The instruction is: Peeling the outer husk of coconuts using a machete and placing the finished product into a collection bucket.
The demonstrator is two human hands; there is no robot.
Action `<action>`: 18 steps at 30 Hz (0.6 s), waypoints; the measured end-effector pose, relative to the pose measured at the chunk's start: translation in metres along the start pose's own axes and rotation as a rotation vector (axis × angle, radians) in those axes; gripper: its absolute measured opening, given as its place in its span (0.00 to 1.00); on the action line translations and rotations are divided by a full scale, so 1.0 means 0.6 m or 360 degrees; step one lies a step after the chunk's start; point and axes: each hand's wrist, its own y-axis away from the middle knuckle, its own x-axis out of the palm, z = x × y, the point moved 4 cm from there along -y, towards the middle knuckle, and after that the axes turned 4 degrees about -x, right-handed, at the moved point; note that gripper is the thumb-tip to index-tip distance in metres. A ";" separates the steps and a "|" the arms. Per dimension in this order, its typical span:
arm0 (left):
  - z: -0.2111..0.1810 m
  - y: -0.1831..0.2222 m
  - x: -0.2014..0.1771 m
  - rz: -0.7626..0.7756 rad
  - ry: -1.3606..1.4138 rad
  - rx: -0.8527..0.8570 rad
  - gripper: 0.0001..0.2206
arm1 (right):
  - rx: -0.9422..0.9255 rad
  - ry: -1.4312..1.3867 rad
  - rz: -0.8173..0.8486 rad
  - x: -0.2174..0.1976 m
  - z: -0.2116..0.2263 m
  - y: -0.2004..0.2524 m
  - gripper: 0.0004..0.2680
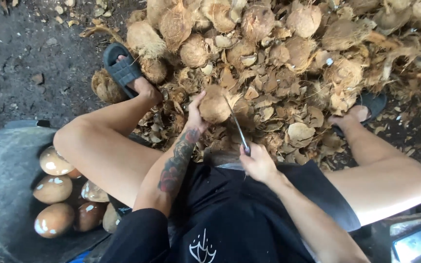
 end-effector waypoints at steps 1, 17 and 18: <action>-0.001 0.019 0.022 0.0017 0.0055 0.0010 0.38 | -0.0106 -0.0081 -0.0048 -0.014 0.026 0.011 0.03; 0.003 0.044 0.043 0.0086 0.0210 0.0024 0.37 | 0.0195 -0.0370 0.0122 -0.055 0.141 0.056 0.13; -0.001 0.031 0.045 0.0094 0.0215 0.0029 0.37 | 0.0189 -0.0362 0.0119 -0.053 0.117 0.061 0.13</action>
